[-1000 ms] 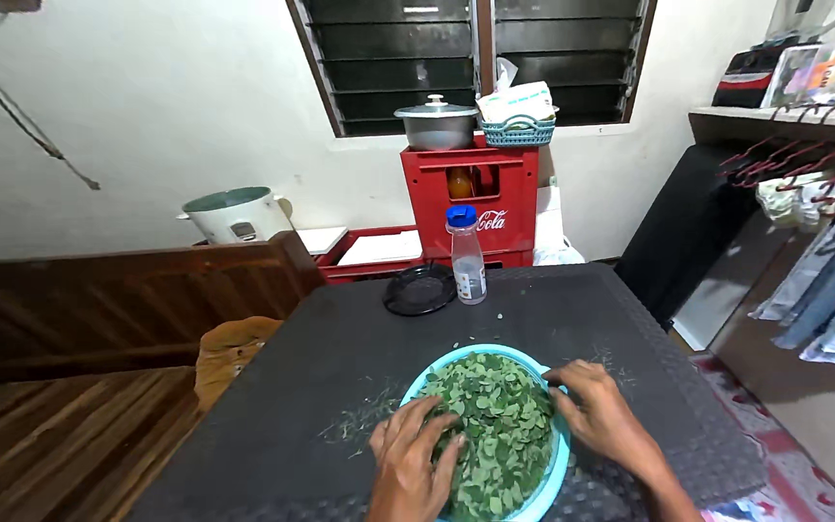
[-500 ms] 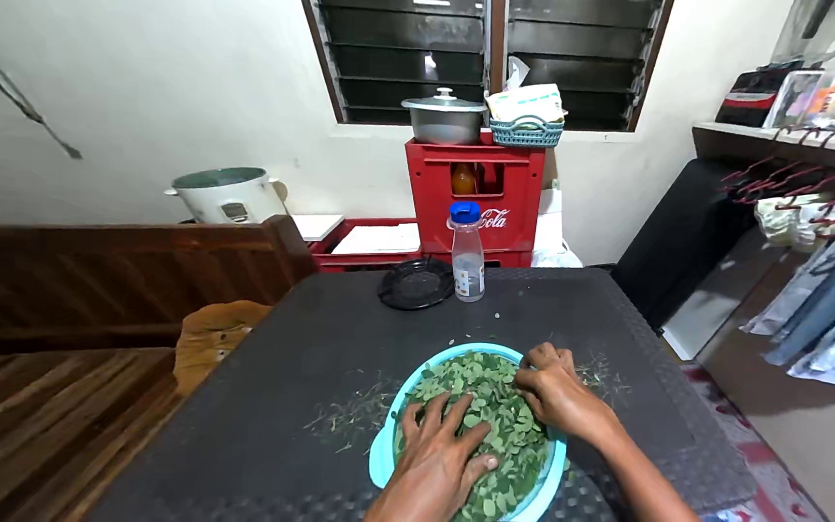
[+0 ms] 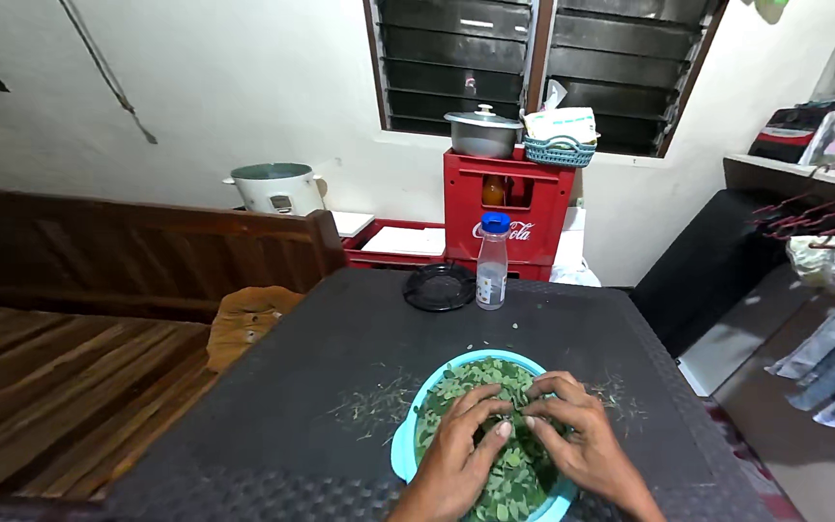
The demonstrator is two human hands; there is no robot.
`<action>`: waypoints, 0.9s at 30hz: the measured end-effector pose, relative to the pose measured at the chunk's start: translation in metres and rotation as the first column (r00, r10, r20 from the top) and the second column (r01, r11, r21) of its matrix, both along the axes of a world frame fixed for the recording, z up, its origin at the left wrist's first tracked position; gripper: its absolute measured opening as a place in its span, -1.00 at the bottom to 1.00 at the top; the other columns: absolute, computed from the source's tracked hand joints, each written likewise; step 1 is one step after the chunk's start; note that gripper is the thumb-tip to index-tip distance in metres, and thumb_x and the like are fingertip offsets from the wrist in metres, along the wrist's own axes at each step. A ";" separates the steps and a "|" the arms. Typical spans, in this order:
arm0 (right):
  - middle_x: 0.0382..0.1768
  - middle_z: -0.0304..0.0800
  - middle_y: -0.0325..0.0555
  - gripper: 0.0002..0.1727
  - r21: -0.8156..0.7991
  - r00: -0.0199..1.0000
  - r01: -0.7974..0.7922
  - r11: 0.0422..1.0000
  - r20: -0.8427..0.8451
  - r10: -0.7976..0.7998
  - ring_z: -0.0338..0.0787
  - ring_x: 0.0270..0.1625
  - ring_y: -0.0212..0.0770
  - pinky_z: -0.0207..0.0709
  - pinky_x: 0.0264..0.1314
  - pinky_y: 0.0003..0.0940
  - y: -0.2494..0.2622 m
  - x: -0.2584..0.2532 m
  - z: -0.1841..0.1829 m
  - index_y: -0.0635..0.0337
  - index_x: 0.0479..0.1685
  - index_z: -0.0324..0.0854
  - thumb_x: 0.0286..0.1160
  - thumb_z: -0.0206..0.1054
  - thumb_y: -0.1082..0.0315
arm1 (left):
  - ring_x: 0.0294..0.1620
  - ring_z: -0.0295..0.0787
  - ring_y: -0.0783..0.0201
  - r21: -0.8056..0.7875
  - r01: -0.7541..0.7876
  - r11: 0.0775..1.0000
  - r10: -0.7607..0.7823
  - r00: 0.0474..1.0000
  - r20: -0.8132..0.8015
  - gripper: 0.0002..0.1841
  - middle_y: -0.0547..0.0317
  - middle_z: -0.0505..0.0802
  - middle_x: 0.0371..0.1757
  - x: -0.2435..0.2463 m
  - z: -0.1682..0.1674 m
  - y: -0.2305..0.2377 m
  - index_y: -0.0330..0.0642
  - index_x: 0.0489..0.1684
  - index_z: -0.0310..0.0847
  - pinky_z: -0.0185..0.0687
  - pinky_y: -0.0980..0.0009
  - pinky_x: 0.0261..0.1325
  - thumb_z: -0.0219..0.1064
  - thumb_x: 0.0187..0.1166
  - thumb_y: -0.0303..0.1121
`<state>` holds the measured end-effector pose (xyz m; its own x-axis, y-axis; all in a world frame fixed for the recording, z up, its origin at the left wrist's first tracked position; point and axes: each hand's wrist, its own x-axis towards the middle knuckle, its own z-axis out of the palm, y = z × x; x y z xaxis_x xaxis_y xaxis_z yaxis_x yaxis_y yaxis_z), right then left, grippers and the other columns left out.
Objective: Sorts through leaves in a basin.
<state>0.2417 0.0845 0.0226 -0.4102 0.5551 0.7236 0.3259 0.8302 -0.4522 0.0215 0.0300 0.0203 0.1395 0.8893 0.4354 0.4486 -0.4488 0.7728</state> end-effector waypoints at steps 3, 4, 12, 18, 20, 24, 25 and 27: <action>0.04 0.85 -0.49 -0.86 0.004 1.000 -0.014 1.000 -0.002 0.014 0.69 0.32 -0.32 0.56 0.39 -0.06 -0.004 -0.006 -0.001 -0.25 -0.21 0.89 0.53 0.39 0.11 | 0.46 0.65 0.28 0.013 -0.002 1.000 0.002 0.999 0.049 -0.75 0.28 0.76 0.43 0.000 -0.004 0.000 0.04 -0.10 0.87 0.57 0.19 0.51 0.24 0.67 -0.15; 0.03 0.85 -0.49 -0.86 0.007 1.000 -0.025 1.000 -0.004 0.025 0.70 0.31 -0.32 0.57 0.40 -0.06 -0.005 -0.008 -0.002 -0.24 -0.20 0.89 0.54 0.39 0.12 | 0.46 0.65 0.29 0.026 -0.010 1.000 0.009 0.998 0.055 -0.76 0.29 0.77 0.42 0.000 -0.005 0.001 0.04 -0.15 0.88 0.57 0.21 0.51 0.25 0.66 -0.16; -0.04 0.90 -0.21 -0.62 -0.169 0.964 -0.254 0.952 -0.131 0.234 0.87 0.02 -0.35 0.80 0.19 -0.27 -0.011 -0.020 -0.004 0.17 0.21 0.71 0.42 0.48 0.27 | 0.50 0.59 0.26 0.099 -0.132 0.986 0.139 0.988 -0.067 -0.78 0.38 0.76 0.43 -0.006 -0.002 -0.002 0.16 -0.32 0.90 0.49 0.05 0.52 0.29 0.54 -0.12; -0.21 0.90 -0.24 -0.83 -0.177 0.961 -0.263 0.948 -0.137 0.241 0.85 -0.11 -0.40 0.78 0.02 -0.40 -0.010 -0.027 -0.001 0.15 -0.18 0.84 0.52 0.30 0.43 | 0.54 0.55 0.21 0.172 -0.193 0.966 0.217 0.967 -0.135 -0.77 0.41 0.76 0.41 -0.007 -0.004 -0.001 0.22 -0.41 0.89 0.40 -0.06 0.53 0.28 0.49 -0.09; -0.24 0.89 -0.24 -0.83 -0.200 0.965 -0.253 0.947 -0.126 0.231 0.85 -0.15 -0.40 0.77 -0.02 -0.41 -0.007 -0.022 -0.003 0.16 -0.20 0.83 0.50 0.28 0.45 | 0.53 0.55 0.20 0.188 -0.225 0.956 0.254 0.956 -0.150 -0.76 0.40 0.76 0.41 -0.008 -0.008 -0.001 0.22 -0.43 0.88 0.40 -0.08 0.51 0.26 0.48 -0.10; -0.10 0.89 -0.35 -0.80 -0.154 0.994 -0.109 0.982 0.014 0.113 0.80 0.10 -0.37 0.68 0.27 -0.24 0.001 -0.011 -0.009 0.01 -0.06 0.83 0.45 0.37 0.26 | 0.54 0.54 0.13 0.168 -0.249 0.954 0.278 0.944 -0.178 -0.77 0.33 0.75 0.43 -0.010 -0.005 -0.004 0.18 -0.41 0.90 0.37 -0.16 0.50 0.27 0.47 -0.14; -0.05 0.88 -0.37 -0.78 -0.138 0.994 -0.101 0.985 0.025 0.106 0.78 0.17 -0.35 0.64 0.34 -0.17 0.001 -0.010 -0.009 -0.02 -0.01 0.82 0.47 0.40 0.18 | 0.54 0.55 0.11 0.175 -0.247 0.953 0.278 0.943 -0.181 -0.77 0.31 0.76 0.42 -0.010 -0.003 -0.004 0.18 -0.41 0.90 0.37 -0.17 0.49 0.27 0.47 -0.15; 0.00 0.88 -0.39 -0.74 -0.109 0.994 -0.097 0.989 0.042 0.102 0.76 0.23 -0.34 0.59 0.40 -0.09 -0.003 -0.014 -0.007 -0.07 0.04 0.82 0.52 0.41 0.08 | 0.54 0.55 0.11 0.198 -0.242 0.950 0.278 0.943 -0.185 -0.78 0.30 0.76 0.41 -0.009 -0.005 -0.004 0.19 -0.43 0.89 0.38 -0.17 0.49 0.28 0.46 -0.14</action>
